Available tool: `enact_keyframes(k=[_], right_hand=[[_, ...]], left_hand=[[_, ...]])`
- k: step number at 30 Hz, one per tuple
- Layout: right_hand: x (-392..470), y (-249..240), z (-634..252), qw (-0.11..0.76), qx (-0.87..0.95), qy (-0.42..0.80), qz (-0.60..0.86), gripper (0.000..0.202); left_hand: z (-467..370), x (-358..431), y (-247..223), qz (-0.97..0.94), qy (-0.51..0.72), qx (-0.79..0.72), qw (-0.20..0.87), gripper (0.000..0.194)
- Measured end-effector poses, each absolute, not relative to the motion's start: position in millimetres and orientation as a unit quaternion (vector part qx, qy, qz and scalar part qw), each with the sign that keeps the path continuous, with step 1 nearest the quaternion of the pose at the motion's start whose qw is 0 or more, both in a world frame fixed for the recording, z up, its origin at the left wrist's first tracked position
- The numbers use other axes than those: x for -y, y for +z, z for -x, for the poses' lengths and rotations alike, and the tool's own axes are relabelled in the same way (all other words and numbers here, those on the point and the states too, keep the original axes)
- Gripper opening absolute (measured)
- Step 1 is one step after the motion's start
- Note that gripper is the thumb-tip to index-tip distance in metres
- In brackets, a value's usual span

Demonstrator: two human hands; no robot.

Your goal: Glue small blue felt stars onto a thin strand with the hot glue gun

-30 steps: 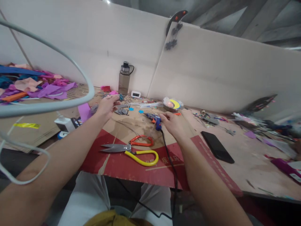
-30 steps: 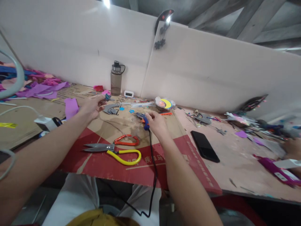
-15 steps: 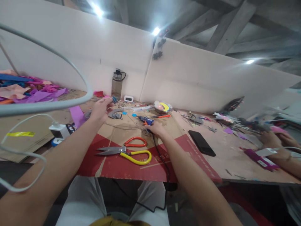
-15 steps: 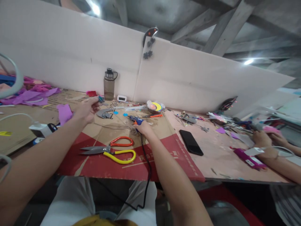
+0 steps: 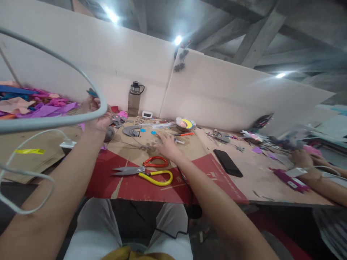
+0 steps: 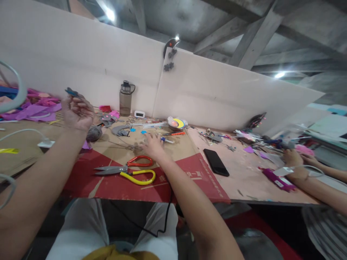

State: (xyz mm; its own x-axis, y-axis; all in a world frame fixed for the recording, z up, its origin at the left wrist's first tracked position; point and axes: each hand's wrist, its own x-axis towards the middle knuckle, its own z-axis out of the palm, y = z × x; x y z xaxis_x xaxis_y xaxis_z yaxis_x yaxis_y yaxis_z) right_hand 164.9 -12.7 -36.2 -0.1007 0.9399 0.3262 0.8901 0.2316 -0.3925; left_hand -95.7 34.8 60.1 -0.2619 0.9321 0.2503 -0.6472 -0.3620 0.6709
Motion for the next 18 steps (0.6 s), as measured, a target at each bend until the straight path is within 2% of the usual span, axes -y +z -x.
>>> enact_keyframes(k=[1, 3, 5, 6, 9, 10, 11, 12, 14, 18], right_hand=[[10.8, -35.2, -159.3, 0.251, 0.761, 0.071, 0.595, 0.053], [4.4, -31.3, -150.9, 0.236, 0.798, 0.163, 0.531, 0.035], [-3.3, -25.1, -150.2, 0.266, 0.784, 0.227, 0.513, 0.029], [-6.9, -21.9, -153.5, 0.299, 0.759, 0.228, 0.531, 0.033], [-13.6, -17.3, -174.8, 0.392, 0.654, 0.118, 0.635, 0.038], [-14.3, -18.8, -183.1, 0.391, 0.606, 0.063, 0.690, 0.038], [-14.2, -21.9, -190.3, 0.354, 0.568, 0.027, 0.742, 0.040], [-13.7, -26.4, -195.8, 0.305, 0.550, 0.026, 0.777, 0.045], [-12.7, -37.3, -200.2, 0.262, 0.551, 0.046, 0.791, 0.047], [-16.7, -53.1, -192.1, 0.238, 0.563, 0.074, 0.788, 0.045]], left_hand=[[96.8, -34.6, 60.7, -0.303, 0.781, -0.168, 0.519, 0.030], [96.8, -36.5, 59.9, -0.275, 0.792, -0.096, 0.537, 0.023], [93.4, -40.6, 56.6, -0.263, 0.760, -0.114, 0.584, 0.018], [90.3, -43.0, 54.0, -0.265, 0.726, -0.141, 0.619, 0.018], [76.2, -50.2, 42.1, -0.235, 0.706, -0.158, 0.649, 0.012], [70.7, -52.1, 36.7, -0.237, 0.695, -0.184, 0.653, 0.012], [65.1, -53.7, 30.9, -0.252, 0.685, -0.214, 0.649, 0.013], [59.8, -55.0, 24.6, -0.270, 0.676, -0.249, 0.639, 0.013], [51.1, -56.8, 12.1, -0.280, 0.667, -0.275, 0.634, 0.011], [43.4, -59.4, -5.8, -0.339, 0.641, -0.327, 0.606, 0.012]])
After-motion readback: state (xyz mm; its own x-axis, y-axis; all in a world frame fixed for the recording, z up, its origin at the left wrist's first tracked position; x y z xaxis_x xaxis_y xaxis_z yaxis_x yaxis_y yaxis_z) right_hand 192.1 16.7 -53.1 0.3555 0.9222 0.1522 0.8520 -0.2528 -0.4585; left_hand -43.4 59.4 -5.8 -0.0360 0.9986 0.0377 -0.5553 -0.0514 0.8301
